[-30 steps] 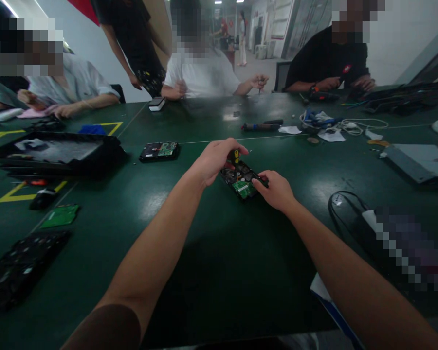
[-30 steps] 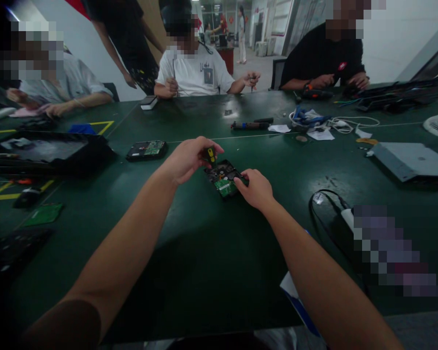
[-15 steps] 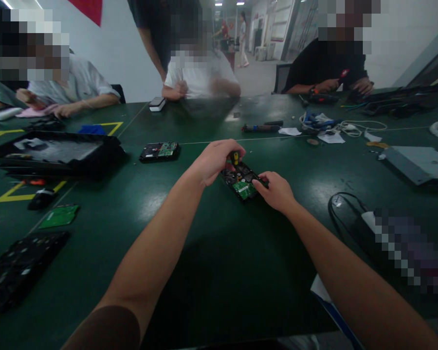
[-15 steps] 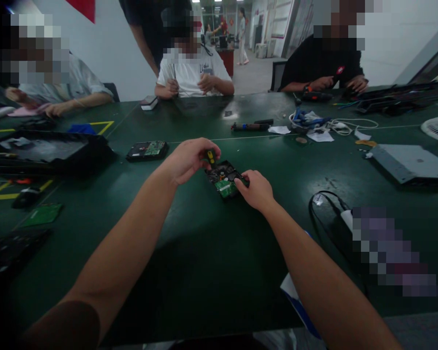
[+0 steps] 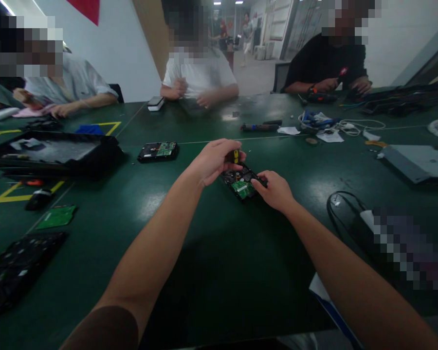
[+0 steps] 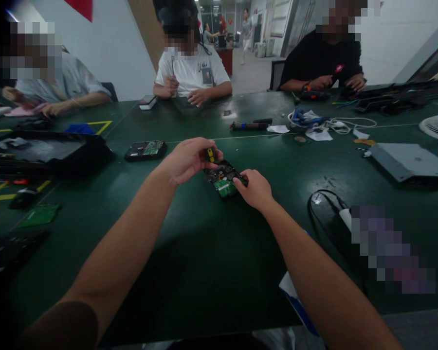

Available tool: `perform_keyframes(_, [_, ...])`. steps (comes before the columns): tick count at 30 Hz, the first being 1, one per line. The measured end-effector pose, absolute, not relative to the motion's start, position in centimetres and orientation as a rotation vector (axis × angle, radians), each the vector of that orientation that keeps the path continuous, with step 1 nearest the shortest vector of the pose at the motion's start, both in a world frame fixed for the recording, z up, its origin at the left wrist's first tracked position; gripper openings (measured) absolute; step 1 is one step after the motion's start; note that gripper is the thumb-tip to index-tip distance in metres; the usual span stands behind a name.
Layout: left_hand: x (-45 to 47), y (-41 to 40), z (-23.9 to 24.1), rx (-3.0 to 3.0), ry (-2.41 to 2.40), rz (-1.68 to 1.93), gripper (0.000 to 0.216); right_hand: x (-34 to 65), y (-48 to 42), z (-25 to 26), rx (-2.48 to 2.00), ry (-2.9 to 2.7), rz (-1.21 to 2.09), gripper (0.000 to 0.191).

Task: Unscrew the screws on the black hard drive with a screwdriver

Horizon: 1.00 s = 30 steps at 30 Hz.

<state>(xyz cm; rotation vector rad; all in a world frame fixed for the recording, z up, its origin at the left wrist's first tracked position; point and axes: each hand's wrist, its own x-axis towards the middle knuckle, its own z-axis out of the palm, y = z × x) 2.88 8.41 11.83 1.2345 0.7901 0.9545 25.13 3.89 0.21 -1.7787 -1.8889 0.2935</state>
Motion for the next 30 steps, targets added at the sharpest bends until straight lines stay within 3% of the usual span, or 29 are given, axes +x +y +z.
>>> perform_keyframes(5, [2.60, 8.25, 12.14, 1.417, 0.814, 0.930, 0.021, 25.18, 3.97, 0.07, -1.782, -1.879, 0.304, 0.035])
perform_keyframes(14, [3.11, 8.01, 11.96, 1.235, 0.785, 0.953, 0.014, 25.27, 3.99, 0.07, -1.779, -1.901, 0.302, 0.035])
perform_keyframes(21, [2.74, 8.39, 11.88, 1.533, 0.911, 1.026, 0.021, 25.21, 4.04, 0.01, -1.771, -1.896, 0.274, 0.034])
perform_keyframes(30, [2.92, 8.12, 11.97, 1.257, 0.780, 0.896, 0.017, 25.34, 4.05, -0.03, -1.763, -1.910, 0.277, 0.033])
